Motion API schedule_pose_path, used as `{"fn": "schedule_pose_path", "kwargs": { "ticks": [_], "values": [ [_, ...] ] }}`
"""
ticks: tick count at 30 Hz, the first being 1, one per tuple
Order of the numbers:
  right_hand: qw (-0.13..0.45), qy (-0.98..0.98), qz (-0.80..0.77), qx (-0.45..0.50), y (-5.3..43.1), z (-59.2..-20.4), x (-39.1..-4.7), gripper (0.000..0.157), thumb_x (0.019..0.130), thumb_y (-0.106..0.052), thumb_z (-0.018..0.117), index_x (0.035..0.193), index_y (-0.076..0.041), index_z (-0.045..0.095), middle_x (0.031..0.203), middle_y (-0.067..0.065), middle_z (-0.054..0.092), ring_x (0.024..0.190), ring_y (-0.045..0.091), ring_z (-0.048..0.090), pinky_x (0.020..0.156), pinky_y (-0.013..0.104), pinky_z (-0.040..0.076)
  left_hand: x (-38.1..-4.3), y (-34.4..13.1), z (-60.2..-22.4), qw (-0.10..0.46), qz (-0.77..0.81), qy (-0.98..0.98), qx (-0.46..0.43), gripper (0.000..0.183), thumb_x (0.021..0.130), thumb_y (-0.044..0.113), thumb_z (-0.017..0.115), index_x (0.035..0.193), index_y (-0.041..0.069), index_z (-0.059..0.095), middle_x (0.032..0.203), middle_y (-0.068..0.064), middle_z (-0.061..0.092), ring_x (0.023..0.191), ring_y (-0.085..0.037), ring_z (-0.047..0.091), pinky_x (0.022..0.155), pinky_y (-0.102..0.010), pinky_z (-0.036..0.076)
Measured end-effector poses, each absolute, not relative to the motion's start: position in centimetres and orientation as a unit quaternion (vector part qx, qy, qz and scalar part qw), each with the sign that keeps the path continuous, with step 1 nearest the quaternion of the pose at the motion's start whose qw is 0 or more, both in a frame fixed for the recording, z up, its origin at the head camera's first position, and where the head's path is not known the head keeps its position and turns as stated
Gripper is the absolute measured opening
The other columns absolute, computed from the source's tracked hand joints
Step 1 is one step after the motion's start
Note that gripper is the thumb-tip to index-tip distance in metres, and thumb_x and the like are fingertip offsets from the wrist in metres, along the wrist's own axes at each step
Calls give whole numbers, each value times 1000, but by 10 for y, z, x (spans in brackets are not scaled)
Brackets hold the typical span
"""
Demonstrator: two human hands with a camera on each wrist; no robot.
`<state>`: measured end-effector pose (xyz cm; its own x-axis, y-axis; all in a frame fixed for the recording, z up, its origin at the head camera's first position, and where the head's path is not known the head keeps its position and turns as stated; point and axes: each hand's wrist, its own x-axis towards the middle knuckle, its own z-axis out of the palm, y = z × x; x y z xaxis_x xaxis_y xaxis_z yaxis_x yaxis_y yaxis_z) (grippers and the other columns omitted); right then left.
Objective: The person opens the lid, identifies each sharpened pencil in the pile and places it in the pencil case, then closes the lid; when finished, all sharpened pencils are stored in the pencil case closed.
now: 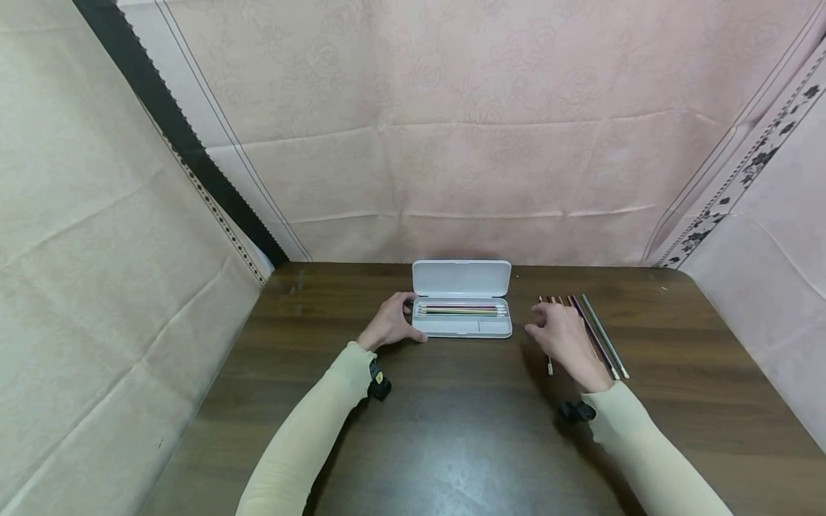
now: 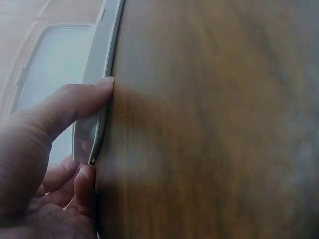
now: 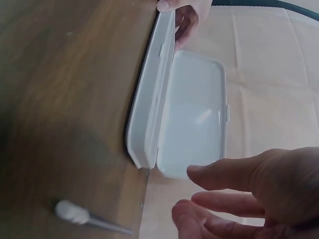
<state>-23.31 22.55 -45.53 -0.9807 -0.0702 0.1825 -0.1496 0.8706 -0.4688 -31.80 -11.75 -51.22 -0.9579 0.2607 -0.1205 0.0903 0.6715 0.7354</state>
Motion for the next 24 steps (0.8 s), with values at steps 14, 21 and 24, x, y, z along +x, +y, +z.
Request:
{"fn": "schedule_pose_path", "kwargs": {
  "ticks": [14, 21, 24],
  "values": [
    [11, -972, 235, 12, 249, -474, -229, 19, 95, -10, 78, 102, 8, 78, 88, 22, 77, 72, 26, 62, 62, 39, 52, -318, -118, -513, 107, 391, 909, 93, 94, 78, 21, 100, 158, 11, 51, 150, -13, 59, 135, -30, 58, 116, -48, 51],
    [-12, -971, 240, 5, 253, -477, -231, 15, 96, -9, 77, 88, 3, 78, 75, 13, 71, 67, 24, 60, 56, 33, 46, -317, -117, -513, 104, 393, 909, 97, 95, 77, 20, 100, 158, 10, 51, 151, -14, 59, 135, -31, 59, 116, -49, 52],
    [-12, -971, 239, 9, 254, -479, -231, 20, 95, -9, 76, 76, -2, 74, 65, 6, 64, 62, 22, 56, 55, 32, 43, -317, -117, -513, 103, 392, 909, 100, 95, 78, 20, 100, 158, 10, 51, 151, -14, 59, 135, -31, 59, 116, -49, 52]
  ]
}}
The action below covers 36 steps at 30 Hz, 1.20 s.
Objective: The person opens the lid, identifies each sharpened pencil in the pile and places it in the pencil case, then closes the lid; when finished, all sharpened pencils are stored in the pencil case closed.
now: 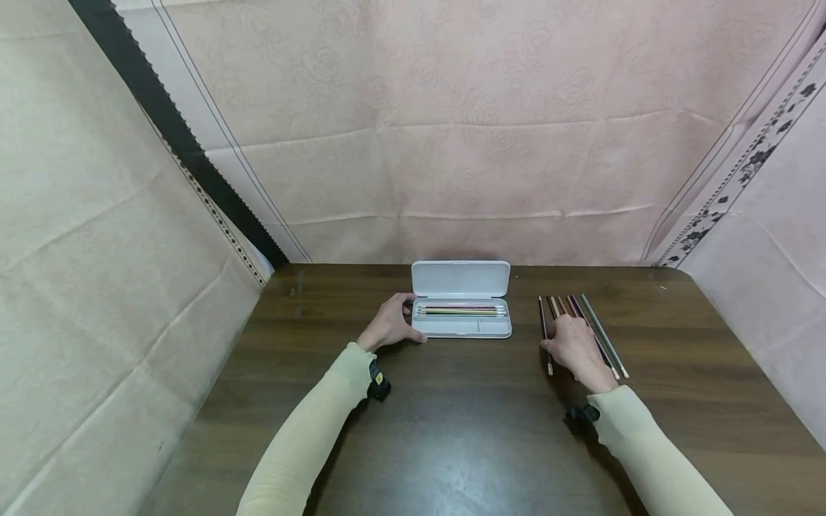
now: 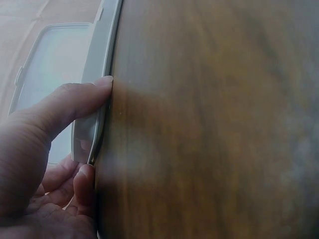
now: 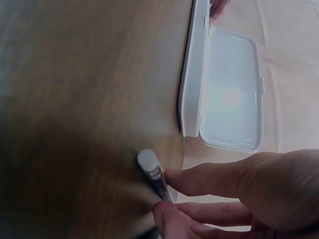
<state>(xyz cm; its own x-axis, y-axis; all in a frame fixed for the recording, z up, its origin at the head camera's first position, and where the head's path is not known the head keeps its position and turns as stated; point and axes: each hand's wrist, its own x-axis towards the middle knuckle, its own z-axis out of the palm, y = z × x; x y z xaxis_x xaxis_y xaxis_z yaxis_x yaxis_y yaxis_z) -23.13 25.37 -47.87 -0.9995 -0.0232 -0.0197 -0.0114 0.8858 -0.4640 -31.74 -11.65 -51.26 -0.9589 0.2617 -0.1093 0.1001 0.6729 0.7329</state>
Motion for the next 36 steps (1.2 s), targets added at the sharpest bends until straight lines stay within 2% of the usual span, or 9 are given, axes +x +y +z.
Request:
{"fn": "schedule_pose_path", "kwargs": {
  "ticks": [5, 9, 19, 27, 30, 32, 36],
  "values": [
    [8, 972, -236, -5, 253, -481, -233, 35, 93, -6, 78, 62, -9, 61, 56, -2, 48, 56, 17, 50, 53, 30, 39, -317, -116, -512, 104, 397, 906, 99, 94, 78, 20, 100, 157, 10, 52, 151, -14, 59, 135, -31, 59, 116, -49, 52],
    [12, 971, -239, -1, 253, -481, -234, 43, 93, -5, 77, 57, -12, 54, 54, -4, 43, 52, 15, 47, 51, 29, 37, -317, -116, -513, 104, 405, 903, 99, 94, 77, 19, 100, 157, 9, 52, 151, -14, 58, 135, -32, 58, 117, -50, 52],
    [29, 970, -240, 16, 253, -481, -235, 46, 94, -7, 77, 57, -15, 50, 54, -5, 42, 51, 14, 47, 51, 29, 38, -318, -117, -514, 110, 405, 902, 98, 93, 78, 20, 100, 157, 9, 52, 151, -14, 59, 135, -32, 58, 117, -50, 52],
    [34, 968, -246, 22, 253, -481, -236, 43, 96, -9, 78, 57, -12, 59, 52, -6, 44, 48, 12, 47, 49, 27, 38, -317, -117, -513, 110, 405, 902, 95, 93, 77, 20, 100, 156, 10, 52, 150, -13, 59, 135, -31, 58, 117, -49, 51],
    [35, 968, -248, 27, 253, -480, -235, 39, 95, -9, 78, 59, -10, 63, 53, -4, 47, 50, 13, 47, 49, 28, 39, -317, -117, -513, 111, 406, 902, 93, 94, 77, 20, 100, 157, 10, 51, 150, -13, 59, 135, -31, 58, 117, -49, 51],
    [34, 968, -248, 32, 253, -478, -235, 31, 94, -10, 78, 66, -6, 69, 58, -1, 53, 55, 16, 52, 51, 30, 41, -317, -117, -512, 111, 405, 903, 93, 94, 77, 20, 100, 157, 10, 51, 151, -13, 59, 136, -31, 58, 117, -49, 51],
    [30, 968, -245, 44, 253, -472, -232, 16, 93, -12, 79, 90, 4, 78, 79, 14, 70, 70, 25, 62, 60, 36, 51, -316, -117, -512, 111, 405, 903, 92, 95, 77, 20, 100, 158, 10, 51, 151, -13, 59, 136, -31, 58, 117, -49, 51]
  ]
}}
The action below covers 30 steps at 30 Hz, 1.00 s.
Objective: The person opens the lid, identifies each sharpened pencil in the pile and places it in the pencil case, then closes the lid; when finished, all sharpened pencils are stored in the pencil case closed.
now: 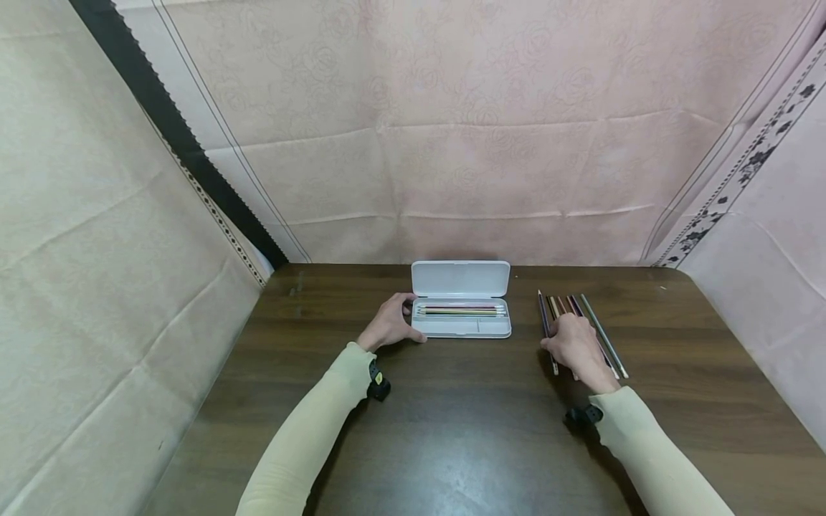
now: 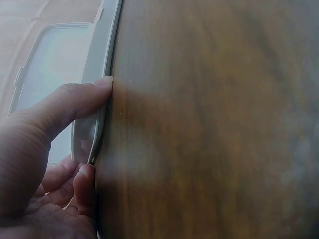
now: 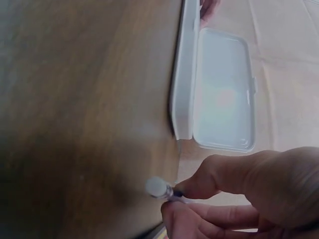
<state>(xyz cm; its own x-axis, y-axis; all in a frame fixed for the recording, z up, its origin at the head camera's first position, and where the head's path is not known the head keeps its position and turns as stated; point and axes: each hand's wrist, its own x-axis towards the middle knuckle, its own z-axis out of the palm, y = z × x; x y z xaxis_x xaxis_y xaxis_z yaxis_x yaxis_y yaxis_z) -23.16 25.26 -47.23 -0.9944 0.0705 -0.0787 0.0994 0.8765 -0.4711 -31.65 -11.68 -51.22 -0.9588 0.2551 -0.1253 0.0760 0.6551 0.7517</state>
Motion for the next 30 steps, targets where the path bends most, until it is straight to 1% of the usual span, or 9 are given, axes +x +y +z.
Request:
{"fn": "schedule_pose_path", "kwargs": {
  "ticks": [2, 4, 9, 15, 18, 21, 25, 28, 30],
  "values": [
    [27, 968, -244, 46, 252, -469, -230, 21, 93, -12, 79, 100, 7, 78, 91, 22, 74, 76, 28, 66, 65, 40, 56, -316, -117, -512, 110, 405, 903, 92, 95, 77, 20, 100, 158, 10, 51, 150, -13, 59, 136, -31, 58, 117, -49, 51],
    [20, 968, -247, 45, 250, -466, -228, 25, 93, -12, 79, 106, 10, 77, 98, 26, 76, 80, 30, 68, 69, 44, 59, -316, -117, -512, 111, 405, 903, 91, 95, 77, 20, 100, 158, 10, 51, 150, -13, 59, 136, -31, 58, 117, -49, 51],
    [-25, 967, -252, 18, 245, -460, -224, 25, 89, -11, 79, 104, 9, 77, 96, 26, 79, 80, 32, 72, 73, 50, 59, -316, -118, -512, 110, 404, 904, 89, 95, 77, 20, 100, 158, 11, 51, 150, -13, 59, 136, -31, 58, 117, -49, 51],
    [-82, 960, -267, -27, 237, -451, -219, 19, 87, -7, 77, 102, 6, 79, 92, 20, 81, 76, 27, 74, 66, 40, 56, -317, -117, -513, 112, 403, 904, 89, 95, 78, 20, 100, 158, 10, 50, 152, -13, 58, 137, -31, 58, 118, -49, 51],
    [-105, 956, -269, -50, 233, -445, -218, 18, 86, -5, 76, 101, 5, 80, 92, 19, 83, 76, 26, 75, 66, 38, 55, -318, -117, -514, 113, 404, 903, 89, 95, 78, 20, 100, 158, 10, 50, 152, -14, 58, 137, -32, 58, 118, -50, 51],
    [-109, 953, -276, -64, 227, -440, -218, 19, 87, -3, 75, 104, 5, 80, 92, 19, 83, 67, 23, 72, 62, 36, 52, -318, -117, -514, 112, 406, 903, 89, 94, 78, 20, 100, 158, 10, 50, 151, -14, 58, 136, -32, 57, 118, -50, 51],
    [-103, 952, -275, -82, 220, -437, -221, 20, 89, -2, 74, 107, 5, 80, 94, 19, 83, 66, 20, 67, 62, 32, 49, -317, -117, -512, 110, 409, 902, 90, 94, 78, 19, 100, 157, 9, 50, 151, -14, 58, 136, -32, 57, 119, -50, 51],
    [-114, 950, -270, -109, 216, -439, -225, 20, 89, -1, 72, 107, 3, 81, 94, 17, 83, 74, 21, 68, 65, 33, 49, -316, -117, -512, 110, 411, 900, 91, 94, 78, 18, 100, 157, 9, 50, 152, -14, 58, 136, -33, 57, 118, -50, 51],
    [-126, 945, -271, -133, 214, -441, -230, 20, 89, 0, 72, 106, 3, 82, 94, 16, 83, 75, 22, 70, 66, 33, 51, -315, -117, -511, 109, 411, 901, 92, 94, 78, 18, 100, 157, 9, 51, 152, -14, 58, 136, -32, 57, 118, -50, 51]
  ]
}}
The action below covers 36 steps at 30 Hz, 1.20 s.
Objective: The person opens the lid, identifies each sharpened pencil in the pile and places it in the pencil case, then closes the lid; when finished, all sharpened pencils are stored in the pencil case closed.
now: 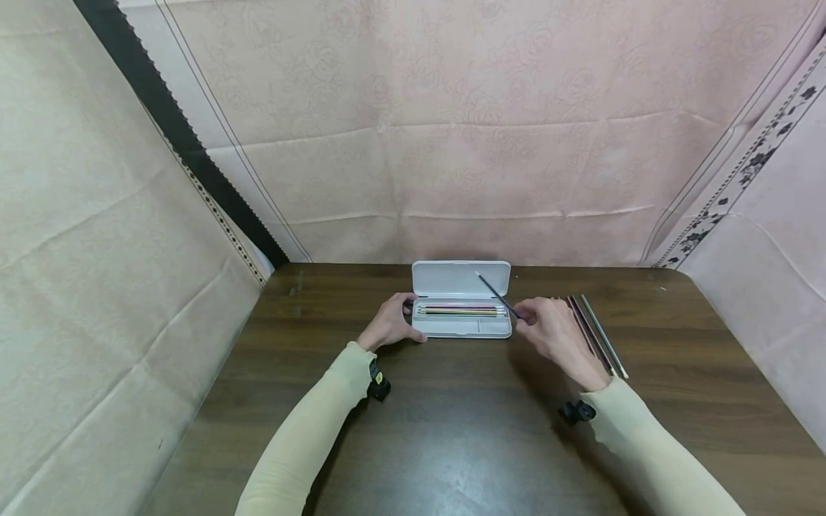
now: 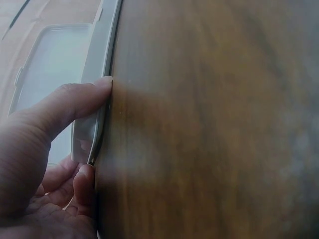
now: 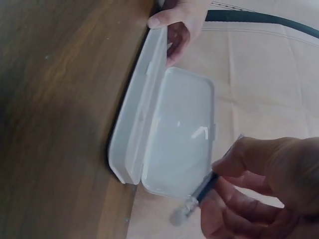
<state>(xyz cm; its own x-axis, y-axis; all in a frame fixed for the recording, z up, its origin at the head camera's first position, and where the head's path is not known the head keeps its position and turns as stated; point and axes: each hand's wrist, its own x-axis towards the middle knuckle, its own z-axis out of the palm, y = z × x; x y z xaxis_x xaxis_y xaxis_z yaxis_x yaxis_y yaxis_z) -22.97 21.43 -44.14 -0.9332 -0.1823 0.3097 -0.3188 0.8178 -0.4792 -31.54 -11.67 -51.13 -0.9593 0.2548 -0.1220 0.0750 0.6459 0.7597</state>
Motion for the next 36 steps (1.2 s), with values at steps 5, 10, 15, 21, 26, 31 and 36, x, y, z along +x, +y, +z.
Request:
{"fn": "schedule_pose_path", "kwargs": {
  "ticks": [5, 10, 15, 21, 26, 31, 36],
  "values": [
    [145, -933, 273, 186, 207, -449, -244, 23, 88, 5, 70, 107, 3, 83, 90, 14, 77, 74, 19, 67, 65, 29, 50, -316, -117, -511, 109, 406, 903, 92, 95, 77, 20, 100, 157, 10, 51, 151, -13, 58, 136, -31, 58, 117, -49, 51],
    [145, -926, 261, 232, 199, -457, -261, 23, 90, 9, 67, 107, 4, 82, 92, 14, 75, 75, 19, 64, 66, 31, 52, -317, -117, -511, 112, 407, 902, 92, 95, 77, 20, 100, 158, 11, 51, 152, -13, 58, 137, -31, 58, 118, -49, 51],
    [129, -921, 245, 275, 192, -465, -275, 20, 96, 10, 69, 111, 5, 82, 101, 17, 78, 88, 26, 70, 79, 44, 62, -317, -117, -512, 116, 407, 901, 91, 95, 77, 21, 100, 158, 11, 51, 153, -13, 57, 137, -31, 58, 118, -49, 51],
    [101, -921, 226, 302, 183, -474, -290, 20, 97, 10, 68, 108, 1, 83, 96, 13, 75, 81, 21, 61, 77, 40, 59, -318, -117, -514, 115, 406, 902, 92, 95, 77, 22, 100, 158, 11, 51, 154, -13, 57, 137, -31, 58, 118, -49, 51],
    [80, -922, 212, 315, 177, -479, -300, 23, 94, 13, 69, 104, 0, 84, 92, 12, 74, 77, 18, 57, 74, 37, 57, -318, -117, -514, 116, 408, 901, 91, 96, 77, 21, 100, 158, 11, 51, 154, -13, 57, 138, -31, 58, 119, -49, 51],
    [68, -920, 204, 327, 173, -480, -307, 20, 94, 13, 71, 104, 2, 85, 97, 15, 79, 80, 20, 64, 79, 42, 63, -318, -117, -512, 116, 404, 903, 90, 96, 77, 22, 100, 158, 12, 51, 155, -12, 57, 138, -30, 58, 118, -49, 51],
    [43, -923, 208, 322, 170, -479, -314, 22, 94, 13, 70, 106, 3, 85, 106, 19, 83, 90, 24, 74, 86, 46, 66, -318, -117, -511, 117, 403, 903, 89, 96, 77, 22, 100, 158, 11, 50, 155, -13, 56, 138, -31, 58, 119, -49, 51]
  ]
}}
